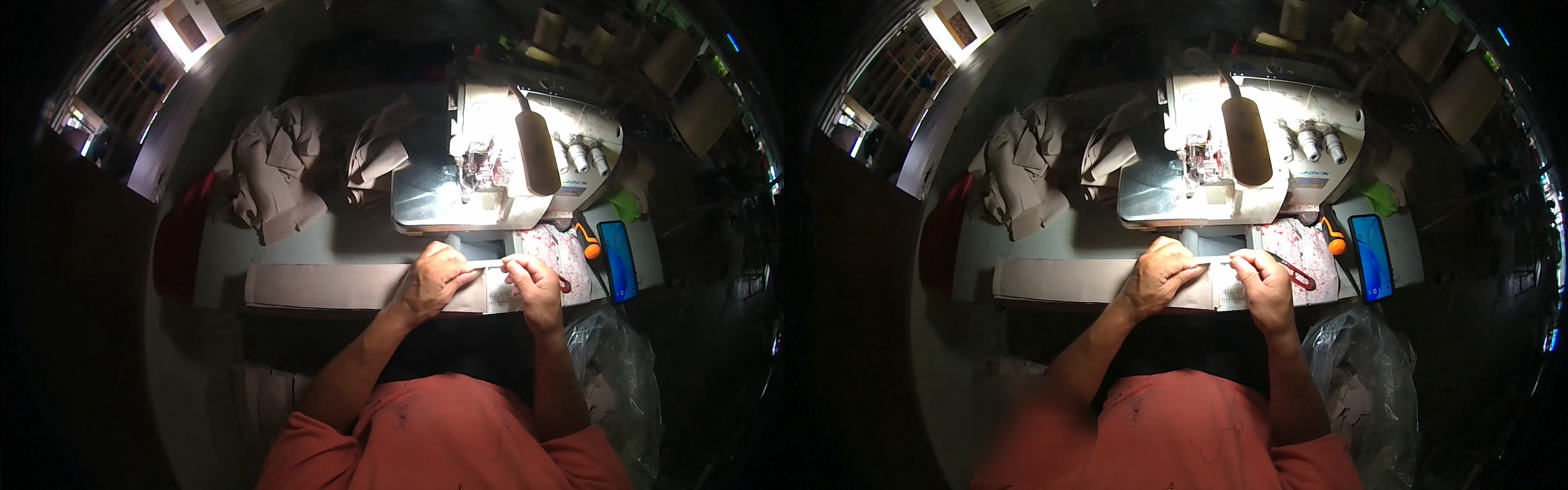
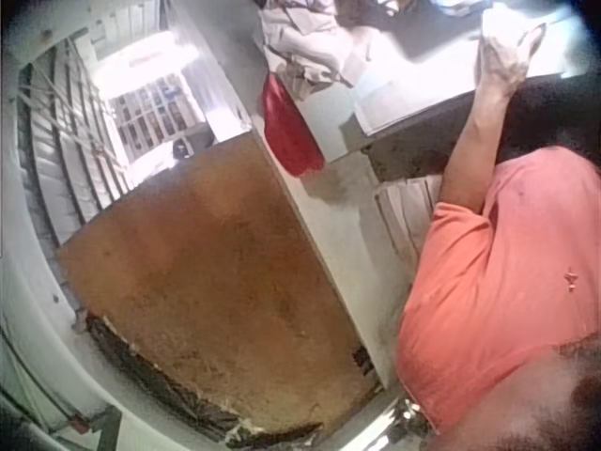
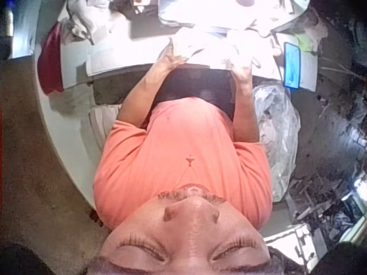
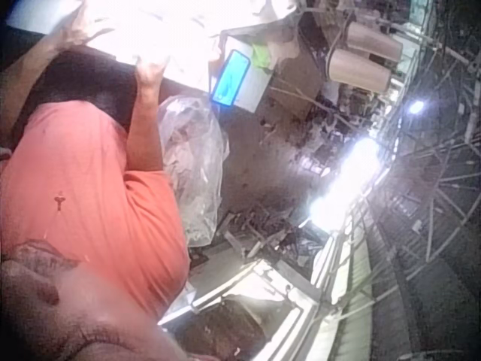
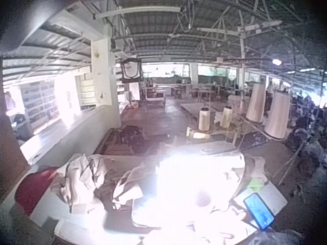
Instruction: The person repeatedly folds small rectangular pieces of light-colored fabric by hand. They pick up each piece, fold it in half, and place it on a growing stack to the left of the sewing machine. The process is continuous and repetitive throughout the clip.
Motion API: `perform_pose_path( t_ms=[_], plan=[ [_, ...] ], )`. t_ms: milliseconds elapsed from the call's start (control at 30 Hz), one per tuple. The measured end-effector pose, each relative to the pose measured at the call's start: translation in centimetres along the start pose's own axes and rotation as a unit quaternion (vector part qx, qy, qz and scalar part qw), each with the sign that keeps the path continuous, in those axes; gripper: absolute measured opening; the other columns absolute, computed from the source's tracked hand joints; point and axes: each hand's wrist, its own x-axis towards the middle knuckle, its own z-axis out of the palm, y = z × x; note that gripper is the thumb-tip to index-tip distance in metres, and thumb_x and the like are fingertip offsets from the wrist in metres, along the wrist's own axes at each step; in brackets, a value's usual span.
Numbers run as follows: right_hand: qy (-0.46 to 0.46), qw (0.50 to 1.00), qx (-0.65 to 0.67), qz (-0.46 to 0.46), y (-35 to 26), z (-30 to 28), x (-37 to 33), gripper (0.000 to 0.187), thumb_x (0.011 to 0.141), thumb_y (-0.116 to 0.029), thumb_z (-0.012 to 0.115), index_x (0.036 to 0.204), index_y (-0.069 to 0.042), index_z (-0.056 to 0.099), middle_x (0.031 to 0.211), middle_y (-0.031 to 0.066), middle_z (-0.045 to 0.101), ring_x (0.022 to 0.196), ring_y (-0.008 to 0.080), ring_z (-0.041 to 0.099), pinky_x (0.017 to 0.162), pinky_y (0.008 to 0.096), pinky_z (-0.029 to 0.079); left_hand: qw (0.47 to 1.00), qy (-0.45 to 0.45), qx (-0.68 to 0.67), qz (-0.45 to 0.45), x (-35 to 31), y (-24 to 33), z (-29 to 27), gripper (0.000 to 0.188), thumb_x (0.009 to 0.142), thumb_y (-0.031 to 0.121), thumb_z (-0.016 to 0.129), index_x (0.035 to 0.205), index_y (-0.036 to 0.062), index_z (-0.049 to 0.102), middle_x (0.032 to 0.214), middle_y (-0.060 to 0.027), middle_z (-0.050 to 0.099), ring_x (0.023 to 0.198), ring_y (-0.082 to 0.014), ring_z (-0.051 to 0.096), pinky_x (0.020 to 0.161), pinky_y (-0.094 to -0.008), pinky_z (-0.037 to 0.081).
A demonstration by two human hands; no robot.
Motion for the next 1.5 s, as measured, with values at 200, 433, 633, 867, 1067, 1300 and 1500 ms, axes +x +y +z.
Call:
perform_pose_path(
  t_ms=[200,433,633,867,1067,1300,1500],
  plan=[
    [-0.139,0.975,0.135,0.112,0.0,1.1,0.1,0.012,0.080,-0.014,0.055,0.075,-0.004,0.055,0.059,-0.0018,0.050,0.047,0.0026,0.040,0.041,0.0150,0.029,1.000,-0.028,-0.011,0.001,-0.1,0.3,-0.7,0.009,0.074,0.006,0.055,0.079,-0.0002,0.059,0.073,-0.0092,0.056,0.072,-0.0237,0.051,0.069,-0.0310,0.040],
    [-0.068,0.988,0.097,0.098,1.6,0.8,0.1,0.014,0.079,-0.015,0.056,0.072,-0.002,0.053,0.052,-0.0018,0.045,0.044,0.0045,0.038,0.042,0.0177,0.031,0.997,0.046,-0.057,-0.007,-0.2,0.4,-0.8,0.010,0.077,0.005,0.052,0.082,-0.0009,0.058,0.077,-0.0113,0.057,0.073,-0.0236,0.052,0.069,-0.0311,0.041],
    [-0.026,0.998,-0.018,-0.053,0.5,1.5,0.5,0.025,0.073,-0.011,0.061,0.094,0.000,0.053,0.091,0.0035,0.051,0.067,0.0087,0.046,0.063,0.0210,0.041,0.996,0.026,-0.085,-0.014,-0.2,0.4,-1.1,0.010,0.078,0.006,0.052,0.083,-0.0005,0.057,0.077,-0.0108,0.055,0.074,-0.0236,0.052,0.070,-0.0301,0.041],
    [-0.143,0.983,0.116,0.025,-3.9,4.2,-0.2,0.003,0.078,-0.003,0.053,0.077,-0.001,0.050,0.074,0.0025,0.054,0.067,0.0070,0.050,0.060,0.0198,0.041,0.993,0.072,0.019,-0.088,-4.7,5.1,-3.4,0.028,0.083,0.027,0.047,0.097,0.0036,0.054,0.101,-0.0141,0.049,0.091,-0.0268,0.047,0.076,-0.0362,0.039],
    [-0.074,0.994,0.085,-0.017,-5.7,4.4,-2.2,0.014,0.079,-0.009,0.050,0.087,0.002,0.051,0.077,0.0077,0.057,0.068,0.0123,0.056,0.062,0.0220,0.045,0.564,0.451,-0.655,-0.221,-7.3,3.9,-7.4,0.044,0.082,0.041,0.045,0.109,0.0059,0.048,0.110,-0.0093,0.050,0.098,-0.0213,0.050,0.085,-0.0361,0.040],
    [-0.107,0.964,0.204,0.137,-3.0,3.3,-1.1,0.026,0.079,-0.013,0.045,0.098,0.005,0.047,0.084,0.0134,0.057,0.069,0.0187,0.059,0.058,0.0310,0.051,0.690,0.582,-0.393,-0.177,-9.4,0.8,-15.6,0.046,0.084,0.033,0.044,0.116,0.0001,0.039,0.114,-0.0133,0.046,0.105,-0.0243,0.044,0.092,-0.0343,0.032],
    [-0.174,0.920,0.310,0.165,-4.3,6.5,-1.7,0.021,0.085,-0.015,0.044,0.095,0.003,0.049,0.074,0.0069,0.055,0.066,0.0147,0.057,0.058,0.0317,0.052,0.979,0.005,0.200,-0.029,-3.9,6.4,-6.2,0.045,0.078,0.008,0.046,0.120,-0.0040,0.034,0.125,-0.0212,0.032,0.118,-0.0352,0.029,0.096,-0.0408,0.026]
  ],
)
